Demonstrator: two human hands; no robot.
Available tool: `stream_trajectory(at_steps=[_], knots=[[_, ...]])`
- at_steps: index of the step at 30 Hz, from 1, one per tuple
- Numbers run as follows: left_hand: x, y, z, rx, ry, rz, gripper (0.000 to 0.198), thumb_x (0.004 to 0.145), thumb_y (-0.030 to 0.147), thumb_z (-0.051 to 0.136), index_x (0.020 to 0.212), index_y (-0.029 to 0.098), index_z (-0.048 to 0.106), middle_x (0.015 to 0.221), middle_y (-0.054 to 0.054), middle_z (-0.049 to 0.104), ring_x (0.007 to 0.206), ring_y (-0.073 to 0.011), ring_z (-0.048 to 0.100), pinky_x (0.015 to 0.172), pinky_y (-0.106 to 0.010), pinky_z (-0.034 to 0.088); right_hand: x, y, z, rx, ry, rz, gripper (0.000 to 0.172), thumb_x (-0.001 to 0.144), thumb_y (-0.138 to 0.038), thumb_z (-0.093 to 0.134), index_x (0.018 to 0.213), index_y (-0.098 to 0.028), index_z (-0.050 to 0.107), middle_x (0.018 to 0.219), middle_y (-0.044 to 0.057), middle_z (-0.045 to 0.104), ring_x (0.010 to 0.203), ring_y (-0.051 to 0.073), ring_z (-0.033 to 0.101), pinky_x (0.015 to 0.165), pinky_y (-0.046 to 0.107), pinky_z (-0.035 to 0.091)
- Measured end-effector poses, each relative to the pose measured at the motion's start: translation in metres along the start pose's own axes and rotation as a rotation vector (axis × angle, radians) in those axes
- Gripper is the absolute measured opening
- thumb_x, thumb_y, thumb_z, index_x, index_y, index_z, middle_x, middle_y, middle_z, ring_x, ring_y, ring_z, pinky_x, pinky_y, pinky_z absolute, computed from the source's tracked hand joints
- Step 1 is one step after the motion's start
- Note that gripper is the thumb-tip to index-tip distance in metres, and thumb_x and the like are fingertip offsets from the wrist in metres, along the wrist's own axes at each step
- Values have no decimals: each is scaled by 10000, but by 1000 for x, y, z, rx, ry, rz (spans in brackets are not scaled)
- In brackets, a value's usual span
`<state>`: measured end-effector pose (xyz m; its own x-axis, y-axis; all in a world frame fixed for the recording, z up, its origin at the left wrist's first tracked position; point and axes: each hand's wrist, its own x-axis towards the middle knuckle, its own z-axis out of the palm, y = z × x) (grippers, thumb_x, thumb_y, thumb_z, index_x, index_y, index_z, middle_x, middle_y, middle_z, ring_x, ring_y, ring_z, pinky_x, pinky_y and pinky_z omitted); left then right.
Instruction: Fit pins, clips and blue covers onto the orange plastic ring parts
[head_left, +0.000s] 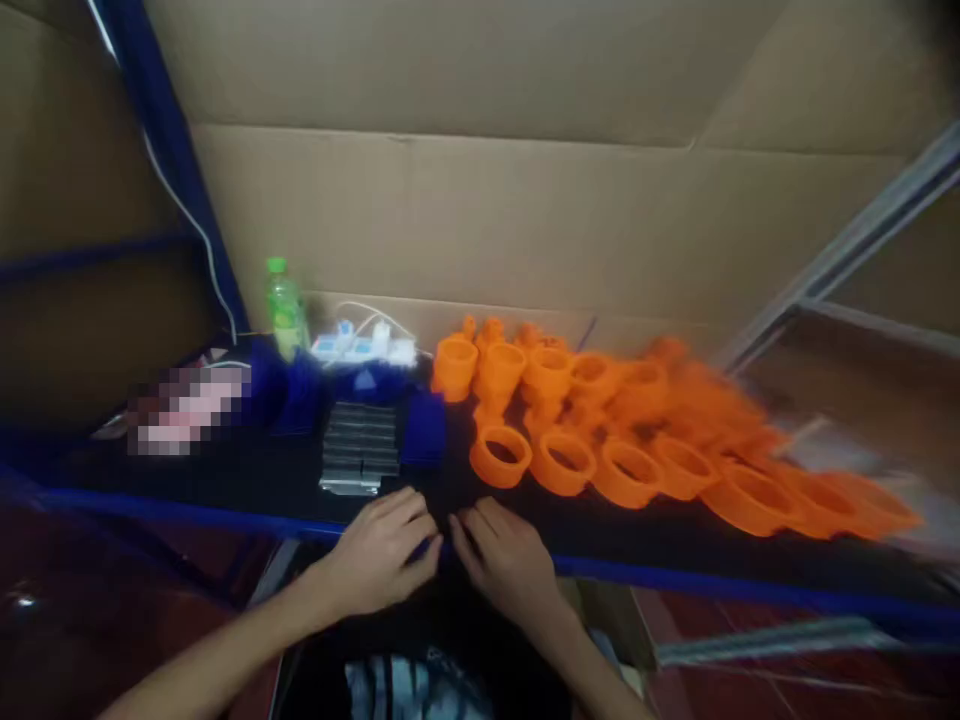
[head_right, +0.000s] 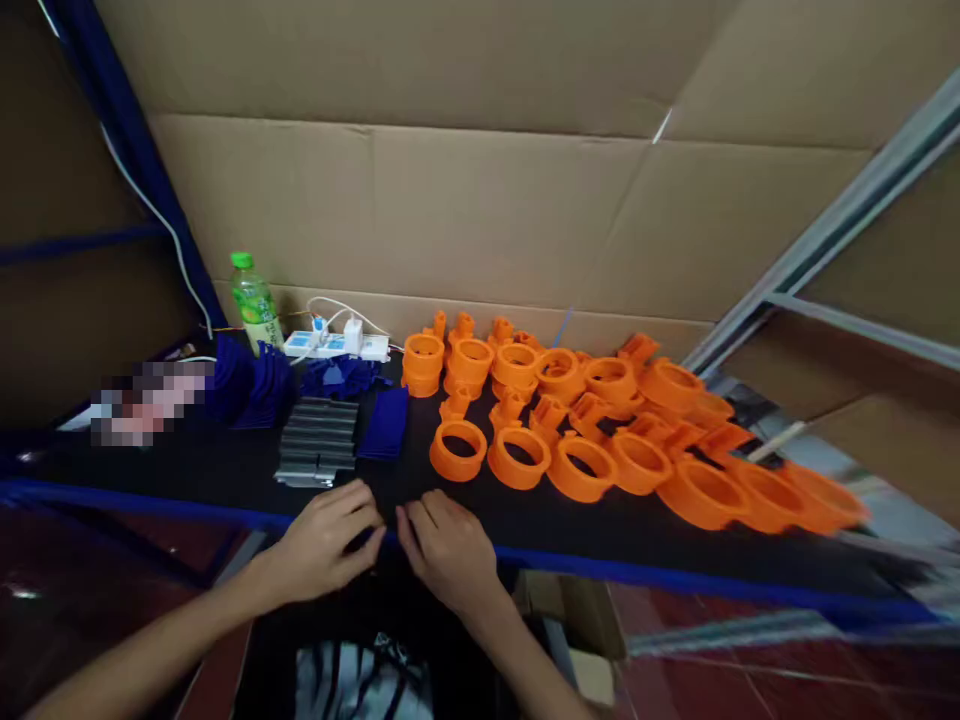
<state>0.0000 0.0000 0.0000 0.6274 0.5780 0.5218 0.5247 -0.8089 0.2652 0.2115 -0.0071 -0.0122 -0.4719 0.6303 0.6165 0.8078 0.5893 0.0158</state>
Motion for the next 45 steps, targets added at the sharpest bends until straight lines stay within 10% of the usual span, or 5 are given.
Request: stream_trajectory(at_steps=[45], knots=[[5,2,-3,-27,32,26,122,938,170,511,846,193,588,811,-41,589,764,-194,548,672,-338,458,3,-2,-3,-4,27,-6,225,994,-204,494,804,-164,608,722,37,576,652,138,507,633,280,364]])
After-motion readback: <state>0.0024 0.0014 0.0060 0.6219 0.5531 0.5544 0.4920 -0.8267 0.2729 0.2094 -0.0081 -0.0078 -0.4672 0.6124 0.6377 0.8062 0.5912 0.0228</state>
